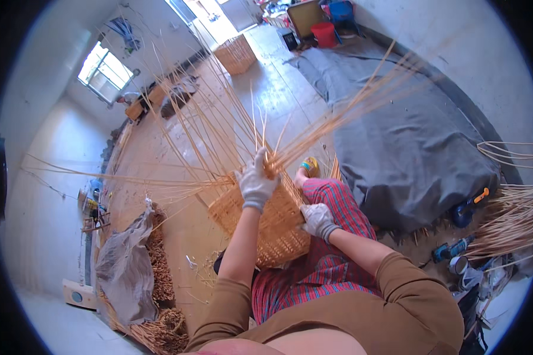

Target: Weaving a large wicker basket by hand.

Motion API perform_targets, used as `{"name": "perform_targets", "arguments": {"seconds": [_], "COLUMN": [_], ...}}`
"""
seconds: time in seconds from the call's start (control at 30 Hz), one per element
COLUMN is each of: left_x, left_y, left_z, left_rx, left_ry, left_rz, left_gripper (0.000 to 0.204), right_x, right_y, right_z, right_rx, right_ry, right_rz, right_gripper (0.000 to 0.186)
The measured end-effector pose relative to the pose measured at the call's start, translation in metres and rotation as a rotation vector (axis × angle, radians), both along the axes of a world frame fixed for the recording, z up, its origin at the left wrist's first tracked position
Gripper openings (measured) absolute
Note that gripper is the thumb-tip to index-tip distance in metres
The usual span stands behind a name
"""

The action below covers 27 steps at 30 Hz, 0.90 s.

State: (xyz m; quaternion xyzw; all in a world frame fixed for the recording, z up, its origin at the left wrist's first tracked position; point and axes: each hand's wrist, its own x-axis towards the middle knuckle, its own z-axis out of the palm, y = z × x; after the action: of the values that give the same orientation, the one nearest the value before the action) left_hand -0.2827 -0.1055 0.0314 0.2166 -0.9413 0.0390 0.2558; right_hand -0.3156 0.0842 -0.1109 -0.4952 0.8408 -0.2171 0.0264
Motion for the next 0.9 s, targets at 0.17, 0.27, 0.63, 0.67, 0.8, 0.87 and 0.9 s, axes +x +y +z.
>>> {"name": "perform_targets", "arguments": {"seconds": [0.17,0.27,0.63,0.67,0.8,0.87,0.9], "left_x": [0.064,0.070,0.046,0.044,0.066,0.084,0.107], "left_y": [0.017,0.028,0.038,0.043,-0.045,-0.084,-0.110], "left_z": [0.004,0.016,-0.043,-0.049,-0.094,-0.109,-0.124], "left_rx": [0.324,0.271,0.399,0.456,0.615,0.748,0.768], "left_ry": [0.142,0.385,0.534,0.447,0.698,0.585,0.566], "left_rz": [-0.198,-0.367,0.068,0.136,0.051,0.163,0.214], "left_gripper": [0.093,0.087,0.092,0.095,0.099,0.095,0.094], "right_x": [0.013,0.017,0.045,0.046,0.042,0.024,0.011], "right_y": [0.020,0.040,-0.024,-0.036,-0.071,-0.079,-0.081], "right_z": [0.011,0.023,0.025,0.022,0.025,0.024,0.023], "right_rx": [-0.037,-0.197,-0.426,-0.434,-0.393,-0.235,-0.248], "right_ry": [-0.040,0.019,-0.007,-0.106,-0.345,-0.343,-0.328], "right_rz": [0.230,0.180,-0.018,-0.048,0.356,0.438,0.426], "right_gripper": [0.038,0.036,0.040,0.041,0.051,0.063,0.069]}}
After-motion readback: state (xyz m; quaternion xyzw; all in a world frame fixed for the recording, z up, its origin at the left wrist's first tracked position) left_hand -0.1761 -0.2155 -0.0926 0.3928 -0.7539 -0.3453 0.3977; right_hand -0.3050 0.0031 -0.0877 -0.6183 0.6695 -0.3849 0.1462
